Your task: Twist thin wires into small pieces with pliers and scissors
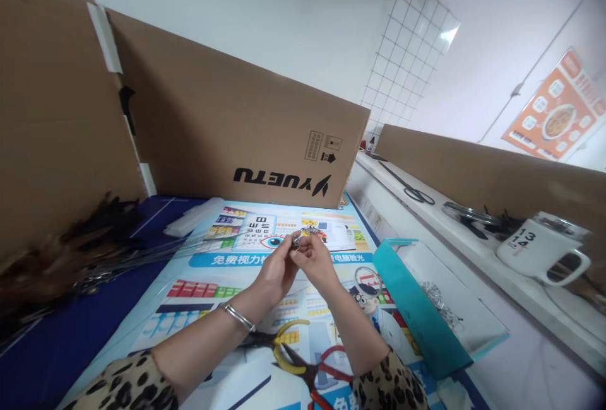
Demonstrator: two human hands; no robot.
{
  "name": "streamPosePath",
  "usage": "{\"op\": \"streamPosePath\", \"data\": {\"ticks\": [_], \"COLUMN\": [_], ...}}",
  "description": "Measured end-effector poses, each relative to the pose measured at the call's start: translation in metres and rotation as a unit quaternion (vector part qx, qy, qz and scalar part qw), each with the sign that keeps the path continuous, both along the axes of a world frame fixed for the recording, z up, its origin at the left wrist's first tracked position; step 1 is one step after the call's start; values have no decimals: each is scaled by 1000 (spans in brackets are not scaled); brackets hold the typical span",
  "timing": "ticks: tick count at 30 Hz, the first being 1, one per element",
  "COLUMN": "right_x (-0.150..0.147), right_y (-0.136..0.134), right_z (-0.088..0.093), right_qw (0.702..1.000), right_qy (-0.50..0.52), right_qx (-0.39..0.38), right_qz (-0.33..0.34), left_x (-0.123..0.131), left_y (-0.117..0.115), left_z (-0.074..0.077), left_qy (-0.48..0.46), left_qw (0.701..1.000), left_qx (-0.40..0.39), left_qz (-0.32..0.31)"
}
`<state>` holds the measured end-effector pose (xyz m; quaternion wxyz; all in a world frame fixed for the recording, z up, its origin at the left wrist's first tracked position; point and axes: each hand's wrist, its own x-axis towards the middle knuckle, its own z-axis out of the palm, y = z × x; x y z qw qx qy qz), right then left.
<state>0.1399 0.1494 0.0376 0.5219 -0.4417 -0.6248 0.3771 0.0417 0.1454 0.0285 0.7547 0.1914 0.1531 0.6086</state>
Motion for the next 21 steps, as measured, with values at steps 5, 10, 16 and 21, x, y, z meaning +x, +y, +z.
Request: {"op": "streamPosePath", "data": {"ticks": [5, 10, 16, 21], "right_x": [6, 13, 14, 9], "right_y": [2, 14, 20, 17], "right_z": [8, -6, -20, -22], "right_qw": [988, 995, 997, 997], "right_qy": [110, 96, 73, 69], "right_qx": [-46, -13, -37, -31], "right_qz": [95, -21, 12, -1], "left_x": [-15, -25, -25, -21], "left_y": [19, 27, 31, 24], "left_z": [-7, -4, -7, -7], "left_qy": [-16, -39, -50, -47], "left_qw": [1000, 999, 998, 999], "left_qx": [-21, -16, -17, -17], "left_qz": [9, 21, 30, 21]}}
